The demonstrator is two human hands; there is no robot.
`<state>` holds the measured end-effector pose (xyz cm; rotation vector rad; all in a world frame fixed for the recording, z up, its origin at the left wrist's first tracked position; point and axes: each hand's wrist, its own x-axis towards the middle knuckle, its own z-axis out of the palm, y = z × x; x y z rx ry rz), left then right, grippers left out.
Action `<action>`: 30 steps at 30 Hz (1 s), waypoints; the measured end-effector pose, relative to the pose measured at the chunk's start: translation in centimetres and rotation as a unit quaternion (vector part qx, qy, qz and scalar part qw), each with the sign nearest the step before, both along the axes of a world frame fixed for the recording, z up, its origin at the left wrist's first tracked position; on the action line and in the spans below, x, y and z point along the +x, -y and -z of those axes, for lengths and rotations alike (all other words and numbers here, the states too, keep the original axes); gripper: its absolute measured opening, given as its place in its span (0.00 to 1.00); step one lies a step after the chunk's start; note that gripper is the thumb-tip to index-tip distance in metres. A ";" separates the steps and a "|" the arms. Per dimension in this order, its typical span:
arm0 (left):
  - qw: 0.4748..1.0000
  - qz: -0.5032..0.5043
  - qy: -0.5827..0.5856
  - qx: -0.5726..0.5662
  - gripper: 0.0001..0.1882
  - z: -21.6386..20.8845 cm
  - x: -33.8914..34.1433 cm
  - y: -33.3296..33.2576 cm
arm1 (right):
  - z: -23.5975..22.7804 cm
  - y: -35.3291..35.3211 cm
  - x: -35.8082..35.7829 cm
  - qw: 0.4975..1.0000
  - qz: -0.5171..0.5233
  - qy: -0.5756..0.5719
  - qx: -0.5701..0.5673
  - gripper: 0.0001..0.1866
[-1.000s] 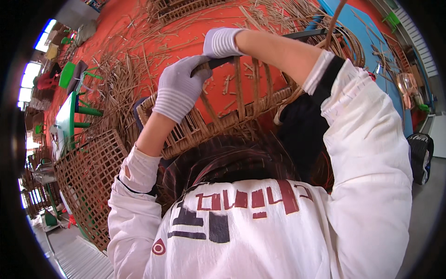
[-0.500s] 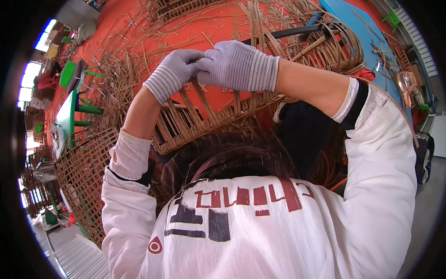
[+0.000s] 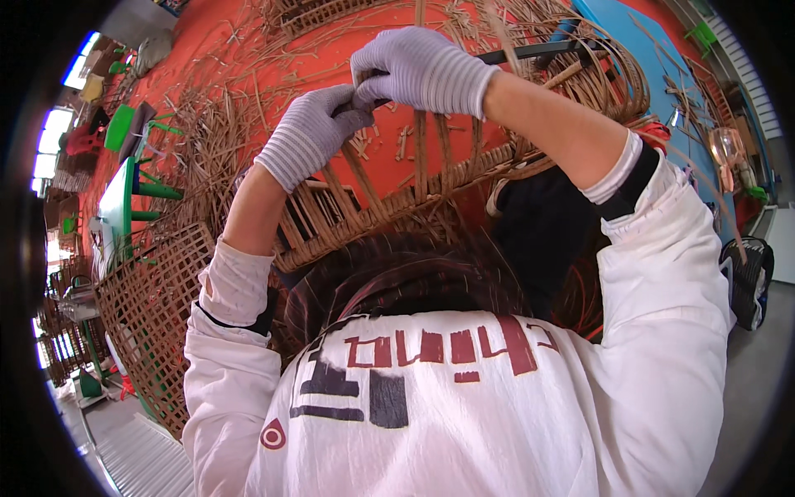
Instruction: Assembling and weaving a bamboo basket frame using a pneumatic stapler and hand tools.
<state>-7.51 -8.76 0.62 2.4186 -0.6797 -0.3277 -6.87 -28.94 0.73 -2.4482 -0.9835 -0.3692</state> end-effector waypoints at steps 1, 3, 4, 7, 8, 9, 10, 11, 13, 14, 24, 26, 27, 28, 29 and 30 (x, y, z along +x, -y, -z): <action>1.000 -0.010 0.013 0.018 0.16 -0.1 -0.1 0.2 | -0.1 0.0 0.3 0.998 0.005 -0.055 0.018 0.09; 0.999 -0.017 0.024 0.036 0.16 0.1 -0.2 0.5 | -0.5 -0.1 0.8 0.982 0.038 -0.184 0.012 0.14; 0.999 -0.025 0.027 0.036 0.17 0.2 -0.2 0.5 | -0.5 -0.2 1.0 0.982 0.039 -0.184 0.012 0.14; 0.998 -0.058 -0.001 0.028 0.20 -0.1 0.1 1.0 | -0.3 -0.3 1.8 0.971 0.060 -0.233 0.008 0.18; 0.996 -0.085 -0.031 0.020 0.23 -0.3 0.2 1.2 | -0.4 -0.3 1.9 0.965 0.078 -0.250 -0.013 0.20; 0.996 -0.082 -0.032 0.020 0.23 -0.4 0.3 1.4 | -0.6 -0.3 2.0 0.958 0.097 -0.266 -0.035 0.21; 0.994 -0.098 -0.045 0.017 0.25 -0.5 0.3 1.2 | -0.6 -0.7 2.0 0.958 0.096 -0.267 -0.033 0.21; 0.992 -0.113 -0.057 0.015 0.27 -0.6 0.4 1.1 | -0.6 -1.0 2.0 0.958 0.100 -0.265 -0.033 0.21; 0.990 -0.123 -0.075 -0.008 0.21 -0.2 1.1 1.1 | -0.4 -1.2 2.3 0.959 0.104 -0.264 -0.031 0.21; 0.986 -0.134 -0.091 -0.032 0.15 -0.2 1.3 1.2 | -0.1 -1.0 2.9 0.965 0.094 -0.244 -0.032 0.21; 0.963 -0.067 -0.211 -0.153 0.14 -0.9 2.6 1.9 | -13.8 7.9 -9.3 0.912 0.077 0.149 0.375 0.08; 0.953 -0.074 -0.219 -0.197 0.15 0.7 3.6 1.4 | -15.6 14.2 -12.3 0.892 0.103 0.207 0.387 0.09; 0.960 -0.101 -0.198 -0.170 0.16 0.3 3.6 1.6 | -15.9 19.1 -14.0 0.859 0.170 0.252 0.413 0.10; 0.961 -0.116 -0.196 -0.153 0.15 -0.3 4.0 1.2 | -16.1 24.0 -16.0 0.817 0.226 0.301 0.436 0.11; 0.960 -0.122 -0.202 -0.153 0.15 -0.7 4.1 1.3 | -15.1 28.6 -17.9 0.783 0.327 0.348 0.399 0.09; 0.952 -0.122 -0.223 -0.169 0.14 -0.2 5.5 -0.1 | -13.7 32.1 -20.1 0.735 0.415 0.390 0.369 0.11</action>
